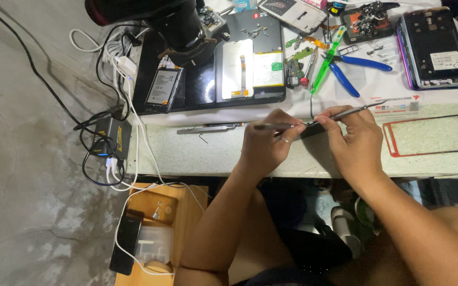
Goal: The person uses a metal spudger and tweezers to pry and separate a smartphone screen from its frame. They work along the edges, lift the display, and then place the separated screen on the workbench.
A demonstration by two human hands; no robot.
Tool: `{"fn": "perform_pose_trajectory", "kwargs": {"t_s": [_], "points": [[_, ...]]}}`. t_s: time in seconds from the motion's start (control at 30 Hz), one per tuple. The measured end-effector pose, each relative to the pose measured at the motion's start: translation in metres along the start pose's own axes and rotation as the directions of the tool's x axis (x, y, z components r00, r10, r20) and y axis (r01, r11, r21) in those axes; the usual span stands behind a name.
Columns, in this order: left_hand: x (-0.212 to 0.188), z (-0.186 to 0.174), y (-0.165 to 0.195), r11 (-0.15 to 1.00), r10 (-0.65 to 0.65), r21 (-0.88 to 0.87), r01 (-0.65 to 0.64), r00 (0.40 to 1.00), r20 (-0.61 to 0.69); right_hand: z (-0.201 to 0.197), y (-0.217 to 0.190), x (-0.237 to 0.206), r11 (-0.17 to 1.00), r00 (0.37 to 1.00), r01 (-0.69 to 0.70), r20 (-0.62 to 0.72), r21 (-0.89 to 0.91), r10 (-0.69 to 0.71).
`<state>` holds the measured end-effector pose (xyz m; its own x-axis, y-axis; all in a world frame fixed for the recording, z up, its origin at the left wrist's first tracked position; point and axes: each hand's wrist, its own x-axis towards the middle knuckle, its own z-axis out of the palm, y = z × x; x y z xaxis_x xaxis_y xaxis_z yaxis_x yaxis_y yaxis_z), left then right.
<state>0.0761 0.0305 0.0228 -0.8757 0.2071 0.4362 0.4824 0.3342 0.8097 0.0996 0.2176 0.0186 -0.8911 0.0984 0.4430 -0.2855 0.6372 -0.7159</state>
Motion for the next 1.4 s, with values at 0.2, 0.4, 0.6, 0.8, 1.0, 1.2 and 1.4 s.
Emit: {"fn": "perform_pose_trajectory", "kwargs": {"t_s": [0.2,0.4,0.6,0.8,1.0,1.2,1.4], "points": [[0.004,0.001,0.009,0.989,-0.137,-0.054,0.135,0.990,-0.033,-0.004,-0.005,-0.004,1.000,1.000,-0.003,0.011,-0.001,0.003],[0.005,0.007,0.010,0.988,-0.143,-0.063,0.141,0.989,-0.029,-0.002,-0.008,-0.005,0.996,0.996,0.089,-0.005,0.014,-0.089],[0.001,0.008,0.008,0.998,-0.055,-0.041,0.053,0.996,-0.065,0.000,-0.009,-0.006,0.996,0.996,0.088,-0.008,-0.011,-0.088],[-0.002,0.007,0.005,0.992,-0.108,-0.074,0.103,0.992,-0.058,0.000,-0.009,-0.006,0.992,0.998,-0.061,0.029,0.106,0.058],[-0.009,0.005,0.003,0.985,-0.098,-0.149,0.087,0.993,-0.067,0.000,-0.010,-0.009,0.984,0.995,-0.097,0.033,0.150,0.093],[-0.020,0.002,0.001,1.000,0.022,-0.016,-0.023,0.996,-0.086,0.000,-0.011,-0.011,0.985,0.995,-0.096,0.032,0.142,0.092],[-0.024,0.001,-0.005,0.977,0.213,-0.015,-0.214,0.976,-0.052,0.004,-0.013,-0.008,0.989,0.997,-0.072,0.026,0.131,0.070]]}}
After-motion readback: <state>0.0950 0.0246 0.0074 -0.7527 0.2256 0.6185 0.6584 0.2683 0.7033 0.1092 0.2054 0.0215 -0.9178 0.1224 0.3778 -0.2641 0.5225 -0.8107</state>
